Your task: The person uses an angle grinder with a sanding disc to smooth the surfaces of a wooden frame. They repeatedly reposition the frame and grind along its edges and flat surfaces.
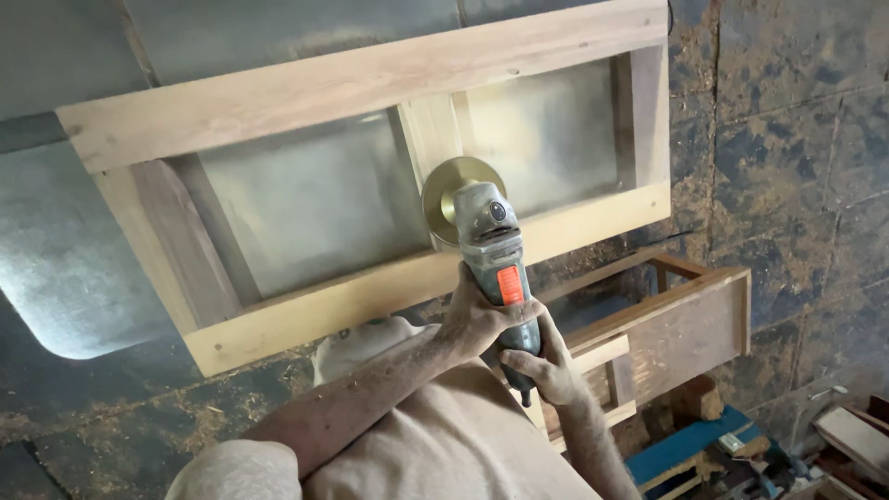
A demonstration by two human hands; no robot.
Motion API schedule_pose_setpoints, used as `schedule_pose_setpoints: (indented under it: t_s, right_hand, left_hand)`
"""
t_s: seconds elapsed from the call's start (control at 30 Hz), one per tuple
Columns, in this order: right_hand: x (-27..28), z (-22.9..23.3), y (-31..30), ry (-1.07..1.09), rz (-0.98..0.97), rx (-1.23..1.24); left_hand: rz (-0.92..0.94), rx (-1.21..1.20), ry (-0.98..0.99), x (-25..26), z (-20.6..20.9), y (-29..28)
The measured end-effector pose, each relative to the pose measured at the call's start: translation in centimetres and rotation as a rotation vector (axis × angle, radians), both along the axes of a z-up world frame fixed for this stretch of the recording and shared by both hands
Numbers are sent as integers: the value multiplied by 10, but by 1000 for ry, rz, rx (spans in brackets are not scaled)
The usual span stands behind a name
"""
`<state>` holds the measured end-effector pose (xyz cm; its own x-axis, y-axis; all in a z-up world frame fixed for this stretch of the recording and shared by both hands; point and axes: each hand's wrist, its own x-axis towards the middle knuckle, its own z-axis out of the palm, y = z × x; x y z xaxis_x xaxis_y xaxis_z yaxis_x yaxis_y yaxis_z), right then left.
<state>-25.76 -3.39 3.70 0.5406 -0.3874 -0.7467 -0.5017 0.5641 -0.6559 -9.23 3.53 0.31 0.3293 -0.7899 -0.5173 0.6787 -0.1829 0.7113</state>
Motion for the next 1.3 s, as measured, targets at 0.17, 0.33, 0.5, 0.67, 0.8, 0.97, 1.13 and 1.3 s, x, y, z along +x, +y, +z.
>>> schedule_pose_setpoints:
  t_s: [0.17, 0.33, 0.5, 0.67, 0.8, 0.97, 1.13, 1.3]
  right_hand:
    - [-15, 3, 11, 29, -42, 40]
    - [-31, 9, 26, -26, -10, -55]
    - [-62, 5, 48, -22, -49, -9]
    - [-101, 2, 76, 65, -114, 9]
    - [-100, -2, 83, 36, -129, -14]
    - [-38, -11, 51, -119, -61, -91]
    - [50, -13, 1, -99, -21, -95]
    - [101, -11, -19, -127, -17, -142]
  left_hand:
    - [-35, 37, -47, -16, 0, 9]
    - [48, -84, 55, -34, 6, 22]
    - [4, -66, 100, -55, 11, 40]
    - [-69, -59, -63, -77, 17, 55]
    - [-46, -54, 5, -74, 21, 57]
    - [-77, -82, -116, -21, 12, 28]
    - [-21, -32, 22, 51, -7, -19]
    - [73, -134, 19, 93, -11, -34]
